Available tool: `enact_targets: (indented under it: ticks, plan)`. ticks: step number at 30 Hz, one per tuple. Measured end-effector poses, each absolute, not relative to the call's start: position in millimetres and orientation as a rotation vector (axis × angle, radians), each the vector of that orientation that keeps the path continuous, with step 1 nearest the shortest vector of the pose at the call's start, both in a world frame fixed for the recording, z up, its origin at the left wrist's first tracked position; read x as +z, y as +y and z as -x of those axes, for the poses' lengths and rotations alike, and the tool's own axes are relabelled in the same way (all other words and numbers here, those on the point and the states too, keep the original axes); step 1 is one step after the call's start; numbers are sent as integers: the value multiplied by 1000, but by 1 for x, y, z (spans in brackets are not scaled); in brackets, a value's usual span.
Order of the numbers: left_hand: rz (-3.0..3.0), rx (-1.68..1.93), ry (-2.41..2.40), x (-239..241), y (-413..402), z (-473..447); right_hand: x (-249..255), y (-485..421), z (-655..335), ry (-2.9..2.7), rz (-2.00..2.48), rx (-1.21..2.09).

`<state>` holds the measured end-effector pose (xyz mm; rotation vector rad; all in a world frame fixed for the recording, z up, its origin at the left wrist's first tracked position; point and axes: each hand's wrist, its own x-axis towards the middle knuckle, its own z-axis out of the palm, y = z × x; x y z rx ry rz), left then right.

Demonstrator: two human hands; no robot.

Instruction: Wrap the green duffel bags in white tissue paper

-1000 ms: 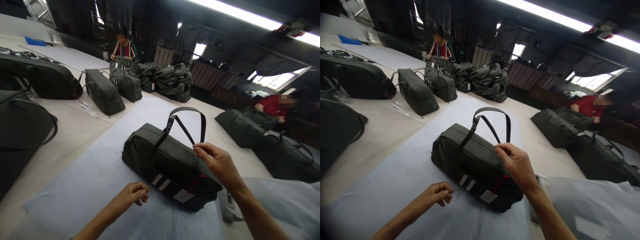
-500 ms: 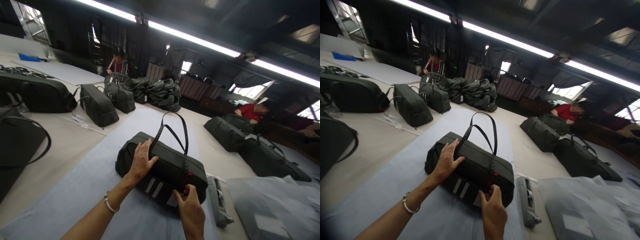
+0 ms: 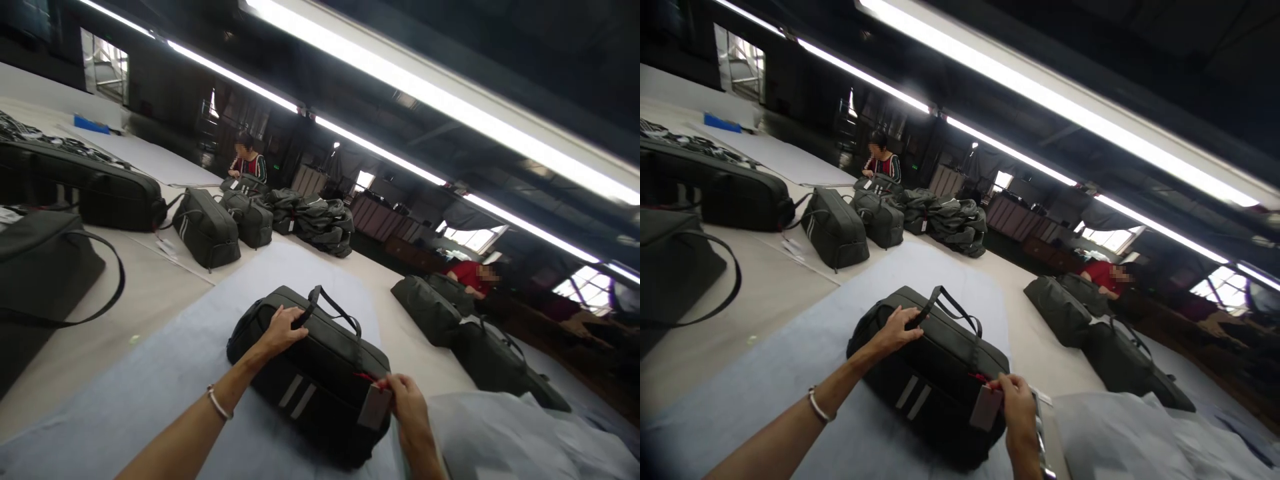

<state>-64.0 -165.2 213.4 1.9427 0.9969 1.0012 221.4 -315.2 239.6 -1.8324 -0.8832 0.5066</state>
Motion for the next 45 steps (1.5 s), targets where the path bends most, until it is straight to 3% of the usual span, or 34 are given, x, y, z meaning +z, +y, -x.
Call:
enact_targets:
  ticks: [3, 8, 13, 19, 24, 30, 36, 41, 45]
  plan:
    - [-1939, 977, 900, 213, -167, 73, 281, -275, -233, -879, 1667, 670]
    - [-1921, 1057, 893, 217, -175, 88, 315, -229, -223, -1146, 1794, 627]
    - [-1828, 1280, 1107, 196, -223, 83, 285, -245, -232, -1507, 2035, 456]
    - [-2185, 955, 940, 162, -295, -4, 226, -282, -251, -1681, 2052, 466]
    - [-2296, 886, 997, 168, -285, -61, 206, -293, -250, -1691, 2065, 421]
    - [-2261, 831, 1032, 173, -276, -60, 194, -298, -246, -1680, 2052, 373]
    - [-2090, 718, 944, 227, -252, -73, 175, -304, -247, -1667, 2007, 262]
    - [-2027, 739, 1149, 301, -166, -68, 161, -311, -247, -1706, 2024, 184]
    - [-1955, 700, 1393, 327, -99, -7, 153, -314, -249, -1747, 2018, 125]
